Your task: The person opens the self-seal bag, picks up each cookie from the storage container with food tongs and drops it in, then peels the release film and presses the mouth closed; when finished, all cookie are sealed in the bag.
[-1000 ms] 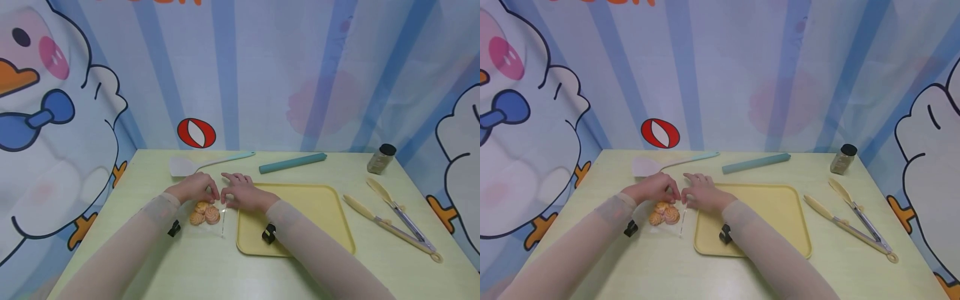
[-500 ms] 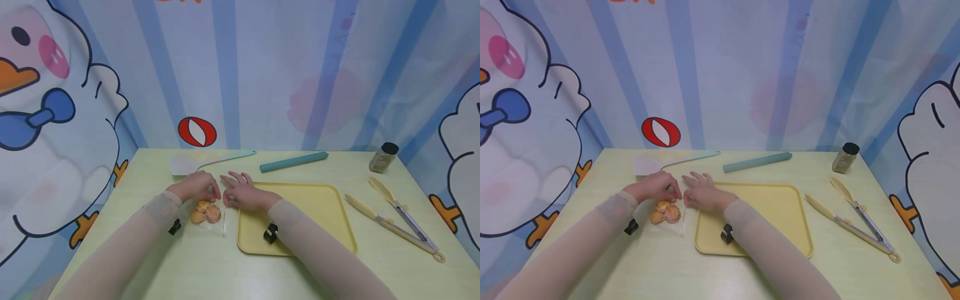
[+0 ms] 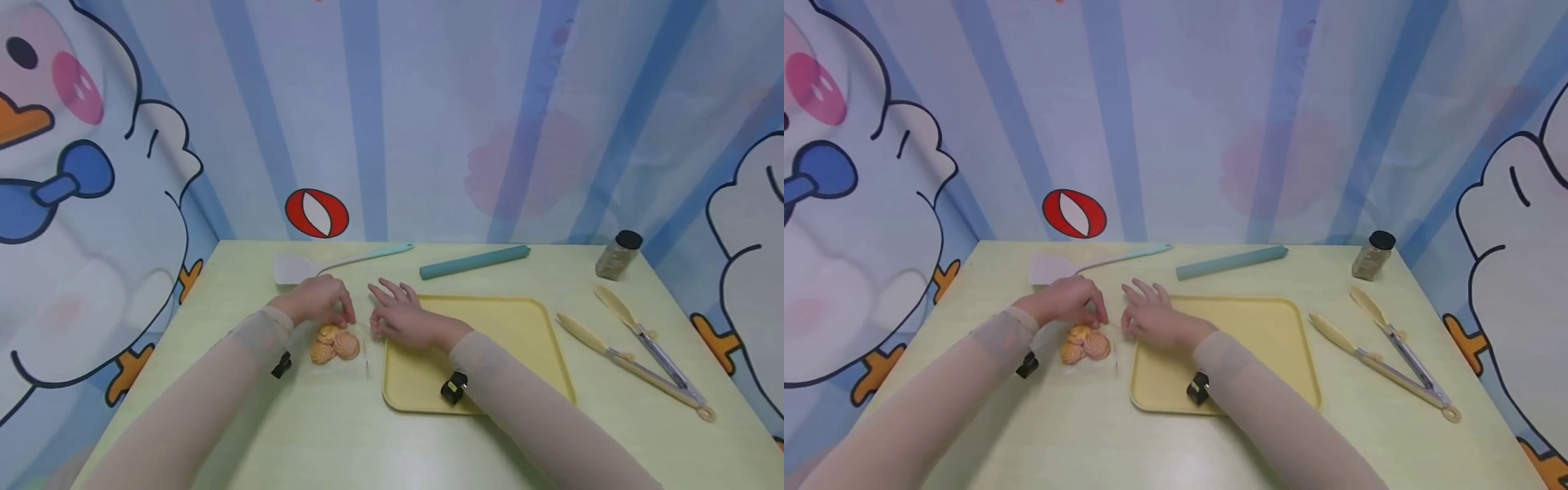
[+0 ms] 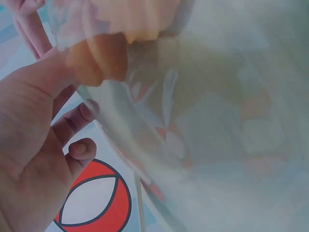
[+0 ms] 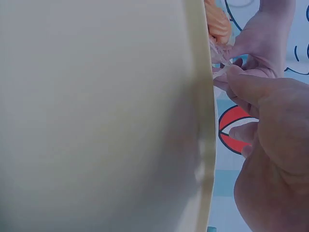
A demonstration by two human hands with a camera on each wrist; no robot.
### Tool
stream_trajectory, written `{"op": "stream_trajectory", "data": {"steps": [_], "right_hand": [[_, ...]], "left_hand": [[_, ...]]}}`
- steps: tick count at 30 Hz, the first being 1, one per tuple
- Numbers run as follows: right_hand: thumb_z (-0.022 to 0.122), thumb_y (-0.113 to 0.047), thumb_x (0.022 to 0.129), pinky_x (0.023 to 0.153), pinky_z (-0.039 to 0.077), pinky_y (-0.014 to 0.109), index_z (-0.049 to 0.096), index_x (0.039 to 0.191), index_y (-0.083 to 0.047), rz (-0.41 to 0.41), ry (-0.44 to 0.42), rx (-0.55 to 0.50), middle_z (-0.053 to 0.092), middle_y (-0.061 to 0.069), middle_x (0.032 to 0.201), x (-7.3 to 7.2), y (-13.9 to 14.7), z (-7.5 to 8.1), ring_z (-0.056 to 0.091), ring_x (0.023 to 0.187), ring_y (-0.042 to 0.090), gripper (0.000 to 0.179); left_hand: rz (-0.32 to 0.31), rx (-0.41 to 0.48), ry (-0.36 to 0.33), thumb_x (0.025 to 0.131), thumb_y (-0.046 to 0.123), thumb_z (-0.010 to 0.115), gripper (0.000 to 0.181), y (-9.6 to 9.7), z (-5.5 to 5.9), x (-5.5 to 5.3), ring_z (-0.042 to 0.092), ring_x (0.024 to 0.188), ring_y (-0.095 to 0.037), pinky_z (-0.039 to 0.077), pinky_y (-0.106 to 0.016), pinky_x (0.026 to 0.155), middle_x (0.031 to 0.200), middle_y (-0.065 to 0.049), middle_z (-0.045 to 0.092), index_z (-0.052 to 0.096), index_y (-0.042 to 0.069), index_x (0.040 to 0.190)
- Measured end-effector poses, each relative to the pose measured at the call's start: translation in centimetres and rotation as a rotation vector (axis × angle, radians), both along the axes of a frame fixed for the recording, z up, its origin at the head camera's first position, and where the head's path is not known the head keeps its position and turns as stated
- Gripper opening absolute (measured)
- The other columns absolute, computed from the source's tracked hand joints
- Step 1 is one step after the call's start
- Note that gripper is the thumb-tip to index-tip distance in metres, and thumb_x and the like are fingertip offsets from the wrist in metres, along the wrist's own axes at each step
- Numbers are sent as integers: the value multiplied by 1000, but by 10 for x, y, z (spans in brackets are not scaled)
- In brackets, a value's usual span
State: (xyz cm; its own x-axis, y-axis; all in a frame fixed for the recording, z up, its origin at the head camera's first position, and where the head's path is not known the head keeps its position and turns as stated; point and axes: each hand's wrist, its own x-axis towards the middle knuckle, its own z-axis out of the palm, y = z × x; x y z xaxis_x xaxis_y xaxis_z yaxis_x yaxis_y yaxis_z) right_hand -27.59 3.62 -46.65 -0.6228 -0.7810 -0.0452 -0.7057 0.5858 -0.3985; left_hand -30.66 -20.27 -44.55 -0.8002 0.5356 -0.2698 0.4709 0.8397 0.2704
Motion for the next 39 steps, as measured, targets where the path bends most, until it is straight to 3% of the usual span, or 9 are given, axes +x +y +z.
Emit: {"op": "stream_trajectory", "data": {"steps": [10,19,33,39], "right_hand": [[51,-30,109,124,1,65,63,103,-20,13,-13,-37,15,20,172,15,13,0,0,161,40,18],[55,-27,108,122,5,69,62,98,-20,24,-11,-84,18,24,170,39,29,15,4,160,44,14],[57,-25,107,120,8,71,60,93,-22,21,-16,-165,21,23,170,80,57,18,7,159,45,15],[57,-26,107,121,8,70,60,94,-23,31,-26,-186,20,21,170,96,68,21,6,160,43,13]], "left_hand": [[-8,0,-11,84,23,88,14,1,-1,-3,66,110,-16,51,-46,105,99,16,76,82,36,86],[-24,-2,8,84,22,88,14,1,-1,-3,66,106,-14,53,-45,101,98,16,76,82,35,85],[-28,1,1,85,24,87,13,3,0,-3,66,106,-14,54,-43,99,97,16,75,82,35,85],[-1,-14,-8,84,24,88,13,5,2,-2,65,108,-15,52,-45,102,97,16,75,81,36,84]]}}
